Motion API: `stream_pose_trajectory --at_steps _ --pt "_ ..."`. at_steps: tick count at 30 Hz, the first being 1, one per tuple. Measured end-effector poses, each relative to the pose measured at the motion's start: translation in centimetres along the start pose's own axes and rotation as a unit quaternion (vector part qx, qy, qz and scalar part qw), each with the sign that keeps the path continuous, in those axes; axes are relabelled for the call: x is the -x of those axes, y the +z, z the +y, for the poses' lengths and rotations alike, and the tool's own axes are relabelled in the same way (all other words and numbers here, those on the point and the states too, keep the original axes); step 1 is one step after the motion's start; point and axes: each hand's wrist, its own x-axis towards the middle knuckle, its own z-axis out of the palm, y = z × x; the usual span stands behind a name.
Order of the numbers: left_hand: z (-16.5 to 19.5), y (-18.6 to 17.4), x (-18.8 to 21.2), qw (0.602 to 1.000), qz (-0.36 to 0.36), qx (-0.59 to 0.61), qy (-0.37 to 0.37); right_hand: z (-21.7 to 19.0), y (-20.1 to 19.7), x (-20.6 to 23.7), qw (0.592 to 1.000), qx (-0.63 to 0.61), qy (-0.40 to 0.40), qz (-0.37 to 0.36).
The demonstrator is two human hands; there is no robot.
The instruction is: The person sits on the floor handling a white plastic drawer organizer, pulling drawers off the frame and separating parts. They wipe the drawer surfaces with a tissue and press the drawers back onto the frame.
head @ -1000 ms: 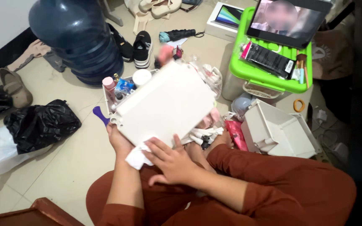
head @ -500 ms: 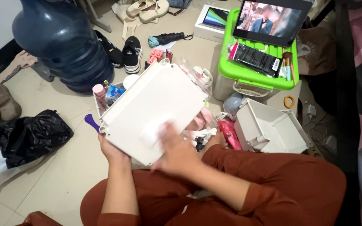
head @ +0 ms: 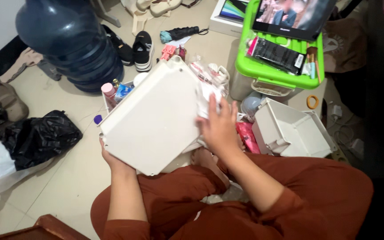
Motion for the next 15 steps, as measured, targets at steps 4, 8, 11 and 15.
stream_pose_trajectory --at_steps 4,8,11,15 --pt "0.1 -0.1 -0.6 0.997 -0.026 -0.077 0.019 4.6 -0.5 1.3 0.842 -0.499 0.130 0.161" --pt "-0.2 0.8 -0.9 0.981 -0.037 -0.180 0.055 7.9 -3.8 -2.4 0.679 -0.673 0.232 0.182" --pt "-0.1 1.2 -0.7 0.976 -0.041 -0.206 0.062 6.7 -5.8 -4.9 0.717 -0.667 0.167 0.112" --pt "0.0 1.5 0.1 0.927 -0.041 -0.354 0.114 1.8 -5.1 -5.8 0.907 -0.421 -0.010 -0.006"
